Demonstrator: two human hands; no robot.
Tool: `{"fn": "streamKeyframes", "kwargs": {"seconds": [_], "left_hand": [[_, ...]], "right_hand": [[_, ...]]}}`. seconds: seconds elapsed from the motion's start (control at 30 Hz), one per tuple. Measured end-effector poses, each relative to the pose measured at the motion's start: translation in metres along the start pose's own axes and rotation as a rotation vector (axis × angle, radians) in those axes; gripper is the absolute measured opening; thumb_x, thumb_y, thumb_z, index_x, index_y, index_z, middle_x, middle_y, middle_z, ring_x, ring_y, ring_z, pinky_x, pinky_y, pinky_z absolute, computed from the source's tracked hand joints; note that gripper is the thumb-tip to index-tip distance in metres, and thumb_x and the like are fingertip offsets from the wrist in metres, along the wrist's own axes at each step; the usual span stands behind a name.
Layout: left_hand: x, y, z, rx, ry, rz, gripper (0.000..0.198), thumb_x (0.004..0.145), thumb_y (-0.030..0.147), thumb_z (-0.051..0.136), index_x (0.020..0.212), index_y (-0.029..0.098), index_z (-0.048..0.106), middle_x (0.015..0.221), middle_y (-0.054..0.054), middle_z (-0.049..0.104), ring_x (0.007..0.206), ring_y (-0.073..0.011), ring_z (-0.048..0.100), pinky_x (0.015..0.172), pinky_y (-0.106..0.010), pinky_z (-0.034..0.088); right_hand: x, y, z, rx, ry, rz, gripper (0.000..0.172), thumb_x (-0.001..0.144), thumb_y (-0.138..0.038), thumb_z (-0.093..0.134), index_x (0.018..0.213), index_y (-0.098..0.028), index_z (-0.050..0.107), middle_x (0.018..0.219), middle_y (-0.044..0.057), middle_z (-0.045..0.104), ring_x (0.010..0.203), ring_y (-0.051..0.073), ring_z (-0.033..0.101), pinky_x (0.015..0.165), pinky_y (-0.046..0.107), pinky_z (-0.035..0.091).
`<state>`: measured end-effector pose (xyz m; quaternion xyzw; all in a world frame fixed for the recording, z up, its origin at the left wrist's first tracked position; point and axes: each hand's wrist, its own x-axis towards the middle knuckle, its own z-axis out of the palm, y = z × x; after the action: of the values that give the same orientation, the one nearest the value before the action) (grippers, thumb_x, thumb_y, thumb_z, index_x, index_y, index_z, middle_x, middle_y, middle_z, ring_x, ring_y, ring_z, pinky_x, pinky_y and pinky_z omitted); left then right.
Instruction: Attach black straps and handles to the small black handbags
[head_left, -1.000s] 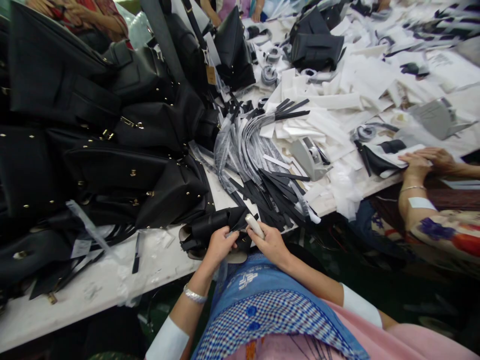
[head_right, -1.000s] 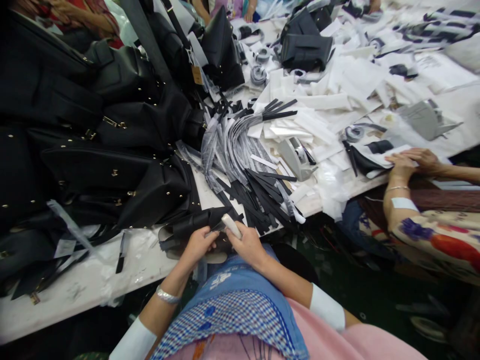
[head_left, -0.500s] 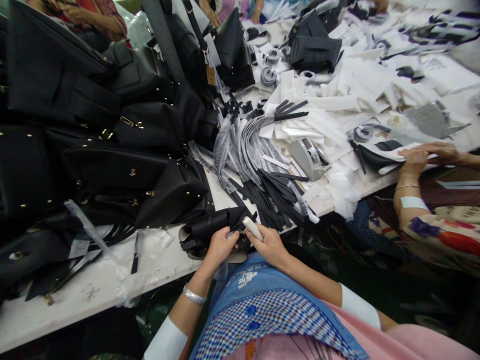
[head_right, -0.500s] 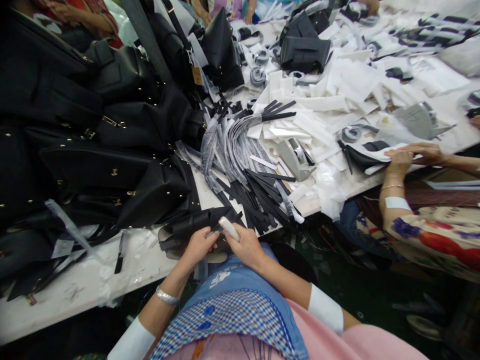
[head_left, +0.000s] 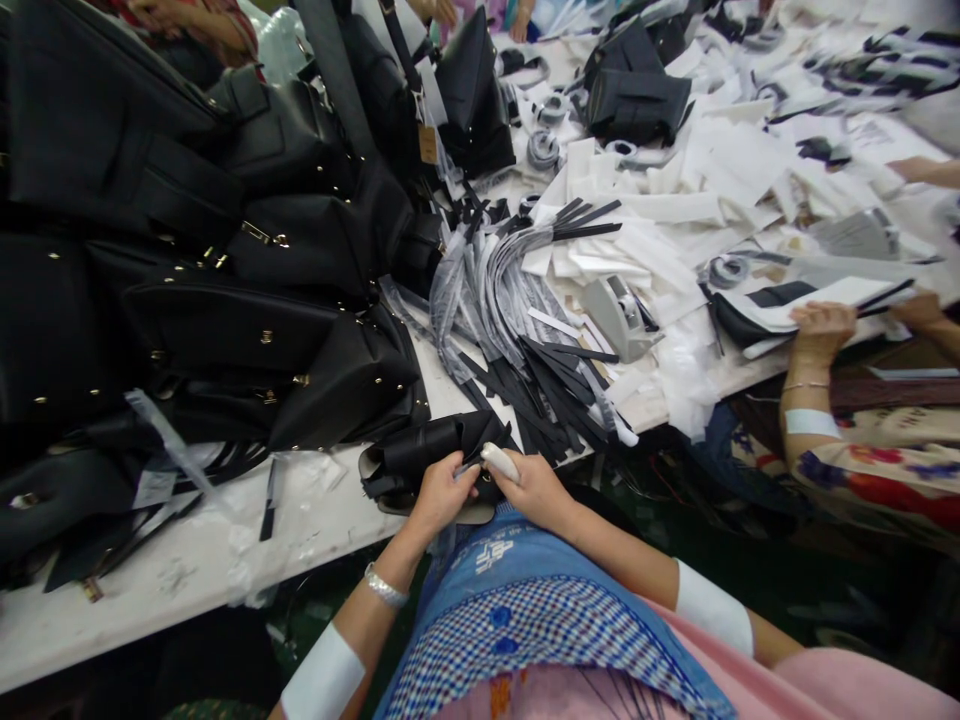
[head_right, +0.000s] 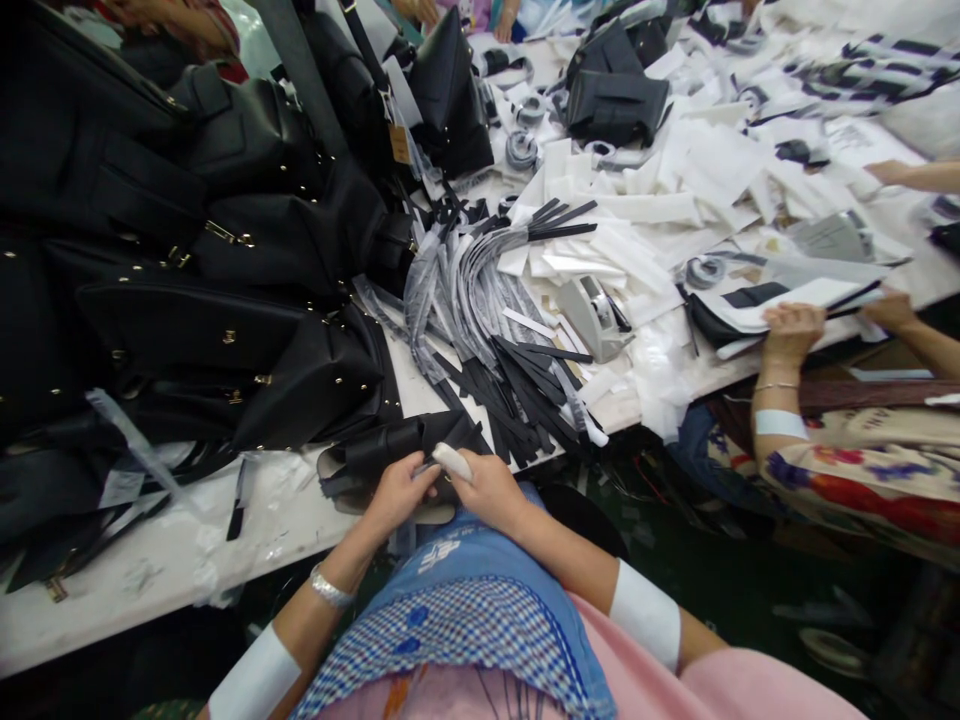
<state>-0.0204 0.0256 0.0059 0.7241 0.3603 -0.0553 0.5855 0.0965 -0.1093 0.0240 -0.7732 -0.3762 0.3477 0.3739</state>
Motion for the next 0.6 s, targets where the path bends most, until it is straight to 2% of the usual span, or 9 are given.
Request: {"fn": "streamKeyframes", "kwargs": {"seconds": [0.13, 0.27, 0.33, 0.53, 0.6], "left_hand": [[0.002, -0.005, 0.002, -0.045, 0.001, -0.026, 0.027, 0.079, 0.044, 0.055, 0.071, 0.018, 0.053, 0.051, 0.002, 0.059, 0.045, -0.0126, 0.051, 0.046, -0.021, 0.032], [0.006, -0.012, 0.004, -0.145, -0.012, -0.078, 0.026, 0.077, 0.042, 0.058, 0.069, 0.019, 0.052, 0.046, 0.004, 0.056, 0.040, -0.0102, 0.044, 0.044, -0.020, 0.028], [0.008, -0.014, 0.005, -0.189, -0.014, -0.106, 0.026, 0.077, 0.042, 0.059, 0.068, 0.019, 0.050, 0.043, 0.005, 0.054, 0.038, -0.0093, 0.042, 0.044, -0.020, 0.027], [0.014, -0.012, 0.006, -0.239, 0.002, -0.157, 0.032, 0.078, 0.050, 0.057, 0.068, 0.020, 0.049, 0.035, 0.007, 0.045, 0.033, -0.0086, 0.037, 0.040, -0.020, 0.022], [0.016, -0.013, 0.007, -0.249, 0.021, -0.168, 0.035, 0.078, 0.053, 0.055, 0.067, 0.020, 0.048, 0.034, 0.009, 0.041, 0.031, -0.0082, 0.034, 0.039, -0.020, 0.020]], "right_hand": [[0.002, -0.001, 0.013, -0.038, 0.036, 0.070, 0.015, 0.085, -0.025, 0.051, 0.090, -0.019, 0.064, 0.069, 0.003, 0.064, 0.063, 0.017, 0.060, 0.061, 0.024, 0.041], [0.010, -0.001, 0.023, 0.152, 0.165, 0.248, 0.020, 0.086, -0.030, 0.049, 0.084, -0.017, 0.065, 0.074, 0.005, 0.067, 0.069, 0.018, 0.062, 0.064, 0.026, 0.044], [0.012, -0.002, 0.025, 0.209, 0.189, 0.304, 0.022, 0.086, -0.031, 0.049, 0.080, -0.016, 0.066, 0.074, 0.005, 0.068, 0.068, 0.018, 0.062, 0.063, 0.026, 0.045], [0.012, -0.006, 0.028, -0.109, 0.041, 0.194, 0.019, 0.083, -0.022, 0.053, 0.097, -0.017, 0.065, 0.074, 0.007, 0.069, 0.067, 0.019, 0.063, 0.061, 0.025, 0.041], [0.015, -0.005, 0.029, -0.082, 0.054, 0.195, 0.018, 0.085, -0.023, 0.052, 0.097, -0.017, 0.065, 0.076, 0.007, 0.069, 0.069, 0.019, 0.063, 0.063, 0.024, 0.042]]}}
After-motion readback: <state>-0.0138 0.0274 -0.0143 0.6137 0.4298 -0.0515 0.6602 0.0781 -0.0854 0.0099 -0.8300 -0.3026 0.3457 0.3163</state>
